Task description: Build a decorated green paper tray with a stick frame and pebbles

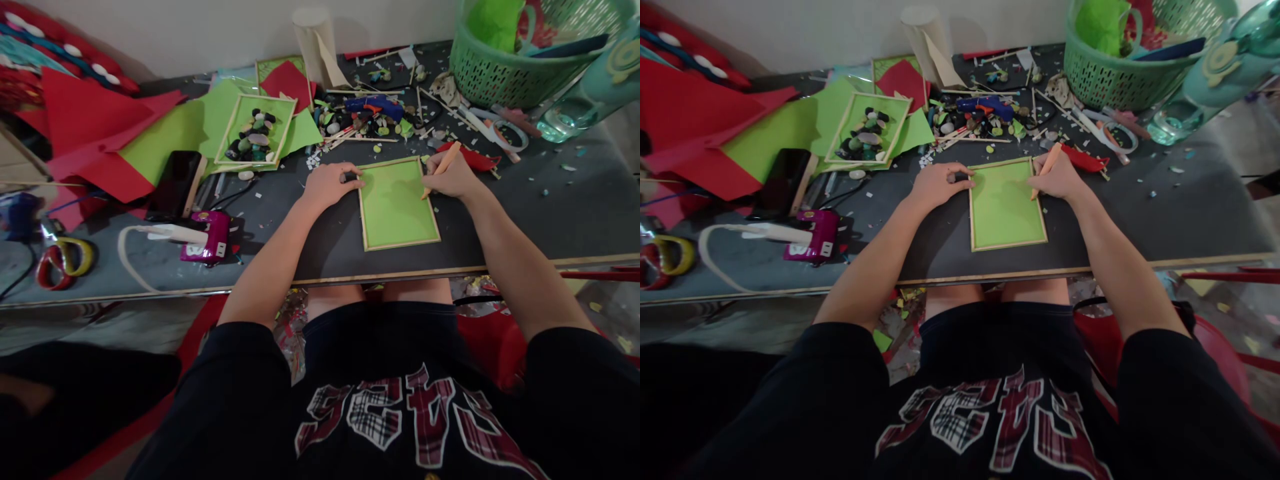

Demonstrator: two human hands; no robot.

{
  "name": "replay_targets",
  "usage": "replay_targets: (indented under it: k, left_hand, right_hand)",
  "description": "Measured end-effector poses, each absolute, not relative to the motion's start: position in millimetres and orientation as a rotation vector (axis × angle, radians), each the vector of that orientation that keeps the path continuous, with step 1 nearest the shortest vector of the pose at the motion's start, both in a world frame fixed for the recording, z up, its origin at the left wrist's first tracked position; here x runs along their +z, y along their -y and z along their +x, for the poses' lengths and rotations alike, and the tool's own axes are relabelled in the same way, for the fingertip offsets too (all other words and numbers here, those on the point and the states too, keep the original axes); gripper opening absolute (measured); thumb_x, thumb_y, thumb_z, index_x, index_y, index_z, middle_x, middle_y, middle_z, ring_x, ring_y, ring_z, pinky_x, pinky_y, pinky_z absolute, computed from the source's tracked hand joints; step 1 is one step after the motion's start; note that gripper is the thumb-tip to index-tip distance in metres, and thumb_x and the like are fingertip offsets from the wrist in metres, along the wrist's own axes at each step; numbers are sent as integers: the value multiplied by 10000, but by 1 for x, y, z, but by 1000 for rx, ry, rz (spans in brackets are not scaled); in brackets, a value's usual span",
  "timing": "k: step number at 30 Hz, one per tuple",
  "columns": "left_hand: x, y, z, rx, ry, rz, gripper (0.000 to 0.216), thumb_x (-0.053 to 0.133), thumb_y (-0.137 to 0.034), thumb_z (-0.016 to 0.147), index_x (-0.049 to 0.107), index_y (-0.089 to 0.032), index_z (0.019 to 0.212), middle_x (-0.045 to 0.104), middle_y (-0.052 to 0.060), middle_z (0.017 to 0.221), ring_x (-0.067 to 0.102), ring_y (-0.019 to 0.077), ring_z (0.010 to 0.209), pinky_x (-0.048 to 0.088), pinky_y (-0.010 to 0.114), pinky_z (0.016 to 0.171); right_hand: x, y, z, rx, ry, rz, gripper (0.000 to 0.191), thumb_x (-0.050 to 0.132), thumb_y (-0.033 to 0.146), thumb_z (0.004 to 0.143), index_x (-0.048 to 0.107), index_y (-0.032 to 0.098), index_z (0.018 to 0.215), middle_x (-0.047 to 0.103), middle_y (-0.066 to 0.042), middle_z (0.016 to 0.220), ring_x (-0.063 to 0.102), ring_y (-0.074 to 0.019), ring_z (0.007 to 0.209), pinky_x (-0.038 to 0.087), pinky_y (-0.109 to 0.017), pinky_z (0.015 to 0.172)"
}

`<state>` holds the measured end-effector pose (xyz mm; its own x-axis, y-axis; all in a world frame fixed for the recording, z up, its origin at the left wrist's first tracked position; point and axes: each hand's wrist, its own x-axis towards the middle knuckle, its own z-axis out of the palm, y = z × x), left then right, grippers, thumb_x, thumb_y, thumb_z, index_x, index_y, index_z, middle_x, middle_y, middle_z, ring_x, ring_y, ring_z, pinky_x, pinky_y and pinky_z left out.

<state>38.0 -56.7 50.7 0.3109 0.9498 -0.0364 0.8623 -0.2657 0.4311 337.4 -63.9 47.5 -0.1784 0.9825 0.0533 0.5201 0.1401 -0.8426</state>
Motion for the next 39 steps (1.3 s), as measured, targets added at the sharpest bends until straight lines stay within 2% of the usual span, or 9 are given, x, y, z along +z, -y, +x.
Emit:
replay_targets:
  k: [4, 10, 18, 23, 27, 30, 32, 36, 39]
  left_hand:
    - [50, 56, 38, 301, -1611, 2210, 329, 679, -513, 962, 779, -300, 1192, 696, 45, 829, 672, 239, 804, 445, 314, 721]
    - [47, 54, 36, 333, -1601, 2222, 320, 695, -514, 947, 787, -305, 1173, 696, 38, 820, 655, 218, 769, 430, 296, 707]
    - [49, 56, 37, 318, -1606, 2218, 321, 693, -505, 951, 785, -299, 1179, 688, 43, 800, 664, 231, 790, 440, 301, 722]
    - [48, 55, 37, 324, -1604, 2222, 330, 679, -534, 961, 778, -303, 1175, 681, 40, 798, 678, 241, 824, 452, 304, 739]
    - [47, 55, 37, 341, -1608, 2226, 332, 700, -532, 947, 789, -307, 1175, 717, 42, 831, 667, 225, 789, 439, 296, 724]
    - [45, 55, 37, 347, -1618, 2229, 330, 696, -538, 950, 794, -321, 1180, 740, 43, 859, 674, 226, 798, 433, 291, 710]
    - [44, 55, 37, 347, -1616, 2242, 345, 676, -557, 961, 793, -325, 1188, 744, 42, 844, 680, 226, 795, 433, 287, 700]
    - [40, 56, 36, 359, -1604, 2299, 422, 606, -617, 986, 783, -323, 1231, 756, 40, 805, 698, 231, 802, 438, 279, 693]
    - [39, 58, 36, 374, -1595, 2328, 487, 546, -665, 999, 770, -331, 1274, 782, 40, 833, 716, 238, 846, 444, 274, 710]
  right_hand:
    - [47, 67, 335, 1025, 1763, -1449, 421, 792, 41, 593, 422, 234, 538, 464, 6, 476, 482, -137, 494, 370, -298, 453]
    - [43, 68, 328, 1053, 1623, -1392, 463, 910, 143, 576, 459, 233, 634, 486, 19, 499, 492, -120, 469, 404, -279, 413]
    - [35, 58, 338, 954, 1653, -1398, 417, 830, 191, 581, 422, 254, 634, 483, 6, 539, 540, -165, 536, 425, -318, 430]
    - [34, 57, 338, 917, 1655, -1419, 448, 831, 155, 564, 401, 251, 646, 438, 13, 536, 478, -151, 534, 398, -325, 463]
    - [30, 52, 338, 852, 1466, -1405, 528, 861, 451, 679, 369, 259, 669, 376, 22, 516, 492, -163, 540, 398, -331, 478]
    - [29, 46, 339, 751, 1273, -1338, 660, 745, 751, 771, 314, 259, 682, 332, 36, 493, 421, -125, 491, 375, -328, 474]
    - [30, 45, 337, 719, 1221, -1284, 747, 693, 876, 743, 281, 256, 675, 307, 46, 477, 365, -103, 453, 335, -318, 453]
    - [31, 48, 329, 695, 1159, -1220, 872, 664, 1020, 559, 248, 259, 645, 270, 67, 494, 305, -81, 410, 263, -300, 413]
    - [26, 46, 328, 693, 1187, -1241, 843, 661, 1010, 582, 281, 262, 670, 283, 70, 523, 336, -88, 438, 319, -304, 455]
